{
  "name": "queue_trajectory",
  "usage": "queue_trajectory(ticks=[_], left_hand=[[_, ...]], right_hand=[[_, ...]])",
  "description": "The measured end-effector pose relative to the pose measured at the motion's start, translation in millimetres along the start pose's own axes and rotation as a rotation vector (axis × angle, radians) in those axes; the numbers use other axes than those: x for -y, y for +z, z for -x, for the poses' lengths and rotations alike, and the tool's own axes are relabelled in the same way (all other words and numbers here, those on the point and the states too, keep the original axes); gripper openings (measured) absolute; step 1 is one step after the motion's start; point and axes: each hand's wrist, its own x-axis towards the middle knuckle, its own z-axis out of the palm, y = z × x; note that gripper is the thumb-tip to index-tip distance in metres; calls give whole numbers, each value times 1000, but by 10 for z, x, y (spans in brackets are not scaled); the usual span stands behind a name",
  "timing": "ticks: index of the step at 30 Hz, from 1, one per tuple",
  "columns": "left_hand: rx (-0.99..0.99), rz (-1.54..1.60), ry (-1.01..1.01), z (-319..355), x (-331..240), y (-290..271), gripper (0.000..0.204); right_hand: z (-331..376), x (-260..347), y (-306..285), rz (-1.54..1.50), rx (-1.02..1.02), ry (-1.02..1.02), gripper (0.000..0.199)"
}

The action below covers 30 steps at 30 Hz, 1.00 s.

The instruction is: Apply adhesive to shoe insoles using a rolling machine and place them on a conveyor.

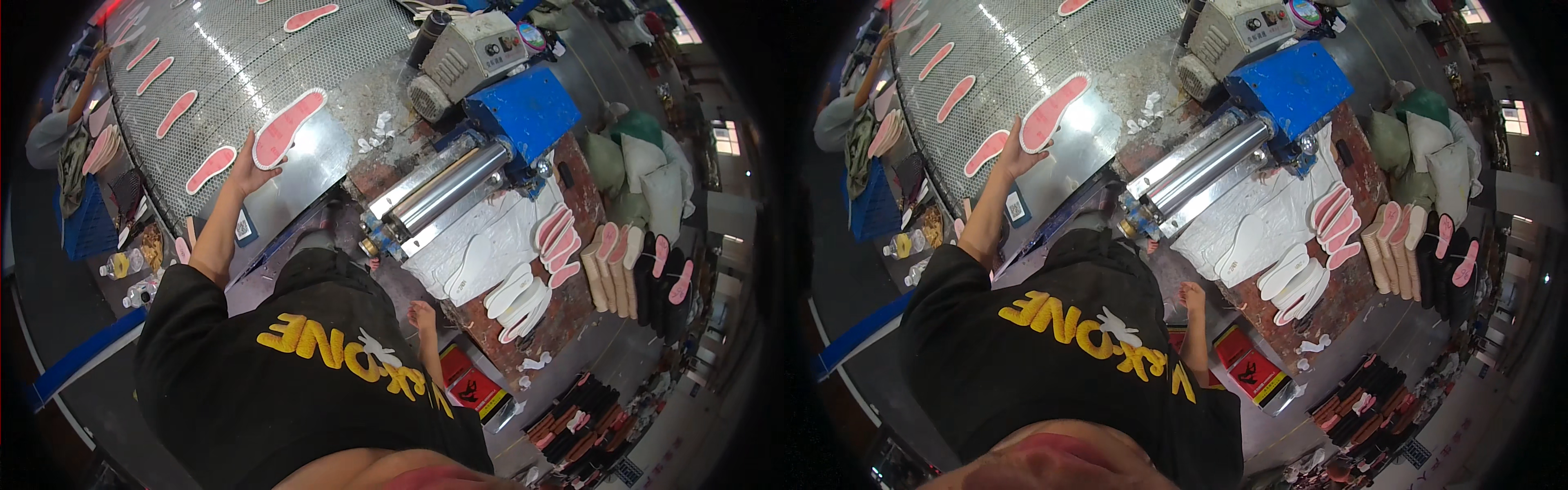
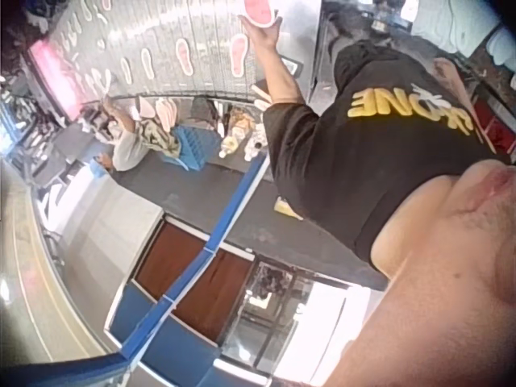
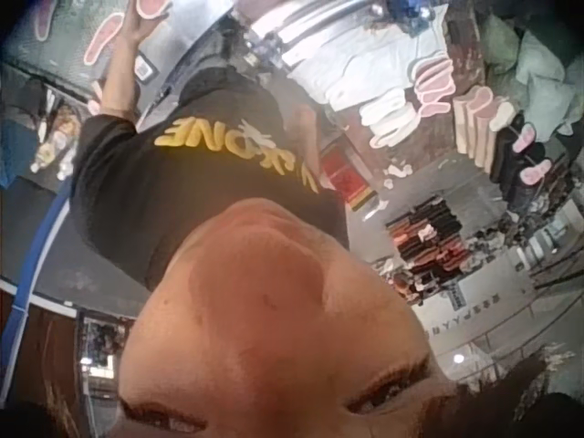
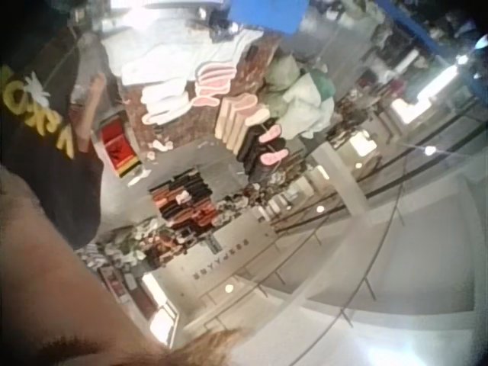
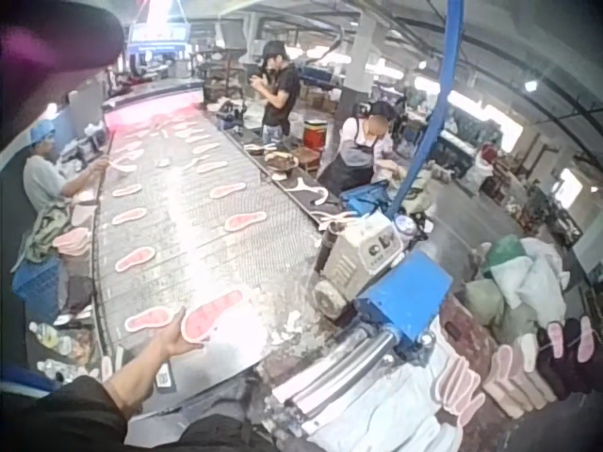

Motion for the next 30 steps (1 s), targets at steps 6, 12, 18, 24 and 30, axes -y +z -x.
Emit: queue_trajectory(ticks=[6,12,18,24,30], left_hand=[[-423,18,-142,-464,141,-787,68],[-422,222,109,-1067,116,-1124,69],[-206,179,153,-2391,-146,-850,67],[-301,128,11,-3091,-591,-693,82],[-304,-144,-54,-3005,-438,-812,67]], right_hand=[[296,211,377,-38,-63,67,22],[529,94,804,-82,12,28,17],[705,-30,1203,-210,-23,-32,22],[1013,7,1530,-303,-131,33,24],[991,17,1551,-250,-265,92,28]])
